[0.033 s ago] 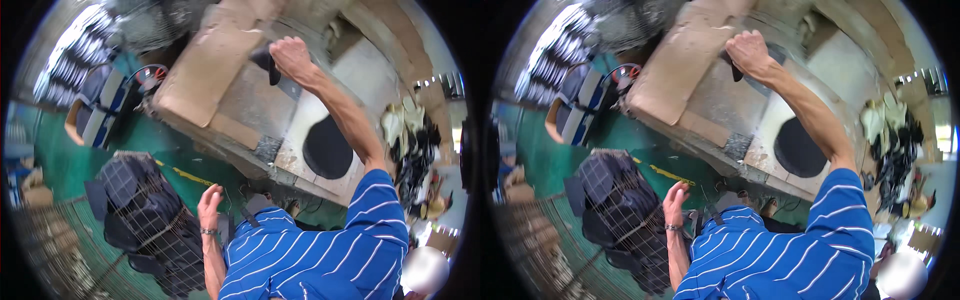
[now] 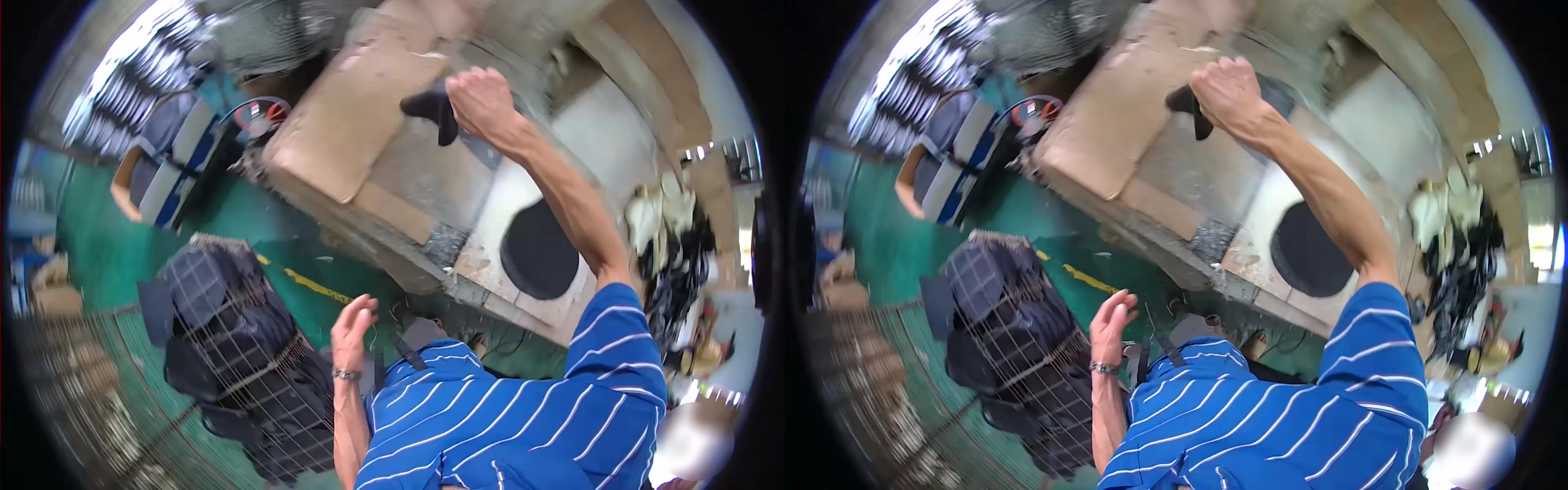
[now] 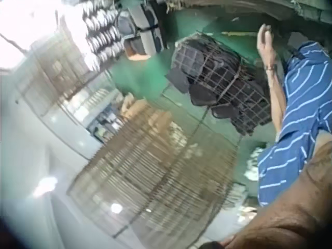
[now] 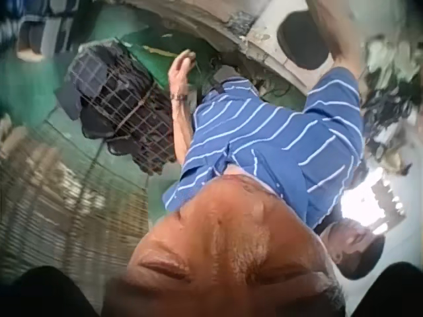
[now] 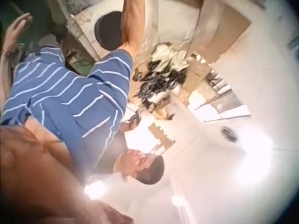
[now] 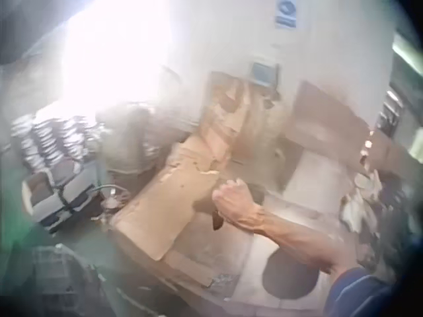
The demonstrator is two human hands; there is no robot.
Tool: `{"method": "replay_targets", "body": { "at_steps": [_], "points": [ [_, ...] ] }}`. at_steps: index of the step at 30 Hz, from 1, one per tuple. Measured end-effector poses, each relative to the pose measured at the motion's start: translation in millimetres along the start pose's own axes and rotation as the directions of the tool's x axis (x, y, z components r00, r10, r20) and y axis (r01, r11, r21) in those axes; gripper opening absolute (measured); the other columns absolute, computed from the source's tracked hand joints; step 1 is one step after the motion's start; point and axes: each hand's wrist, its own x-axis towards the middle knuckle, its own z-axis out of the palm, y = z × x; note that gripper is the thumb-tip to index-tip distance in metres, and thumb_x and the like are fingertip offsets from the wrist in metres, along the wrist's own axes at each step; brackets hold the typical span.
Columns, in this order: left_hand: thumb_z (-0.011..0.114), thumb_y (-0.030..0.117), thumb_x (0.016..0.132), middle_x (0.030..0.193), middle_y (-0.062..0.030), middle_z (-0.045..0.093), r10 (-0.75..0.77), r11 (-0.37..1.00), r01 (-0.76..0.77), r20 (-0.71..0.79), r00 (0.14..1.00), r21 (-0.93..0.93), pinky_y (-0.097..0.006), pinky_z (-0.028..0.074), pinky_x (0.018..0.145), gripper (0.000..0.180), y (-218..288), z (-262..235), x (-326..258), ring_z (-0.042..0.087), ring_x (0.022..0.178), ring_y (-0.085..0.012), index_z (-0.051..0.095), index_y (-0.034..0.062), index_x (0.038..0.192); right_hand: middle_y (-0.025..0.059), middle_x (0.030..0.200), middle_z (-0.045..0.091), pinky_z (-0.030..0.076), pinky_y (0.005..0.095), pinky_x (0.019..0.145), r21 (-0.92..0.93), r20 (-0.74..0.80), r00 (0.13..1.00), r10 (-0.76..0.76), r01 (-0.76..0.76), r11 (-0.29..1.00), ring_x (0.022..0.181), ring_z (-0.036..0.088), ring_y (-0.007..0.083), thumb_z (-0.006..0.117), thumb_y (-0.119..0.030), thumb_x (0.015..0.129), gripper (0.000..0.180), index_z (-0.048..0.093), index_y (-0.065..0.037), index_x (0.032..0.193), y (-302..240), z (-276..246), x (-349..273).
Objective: Applying talcum powder to molded black components and stacking them onto a wire storage rack.
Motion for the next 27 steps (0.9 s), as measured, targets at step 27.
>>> {"method": "replay_targets", "body": {
  "at_steps": [27],
  "points": [
    [0.06,-0.002,0.089,0.106,-0.0073,0.068,-0.302,-0.122,-0.94,-0.89,0.341,-0.319,-0.047,0.059,0.088,0.036,-148,-340,-319,0.069,0.1,-0.0255,0.058,0.0066,0.124,0.0196,0.085,0.072,0.055,0.0487,0.076,0.767,0.024,0.002,-1.0,0.642,0.02,0.085,0.07,0.0397,0.075,-0.019,0.082,0.019,0.072,-0.003,0.09,-814,-259,-116]
  ]
}}
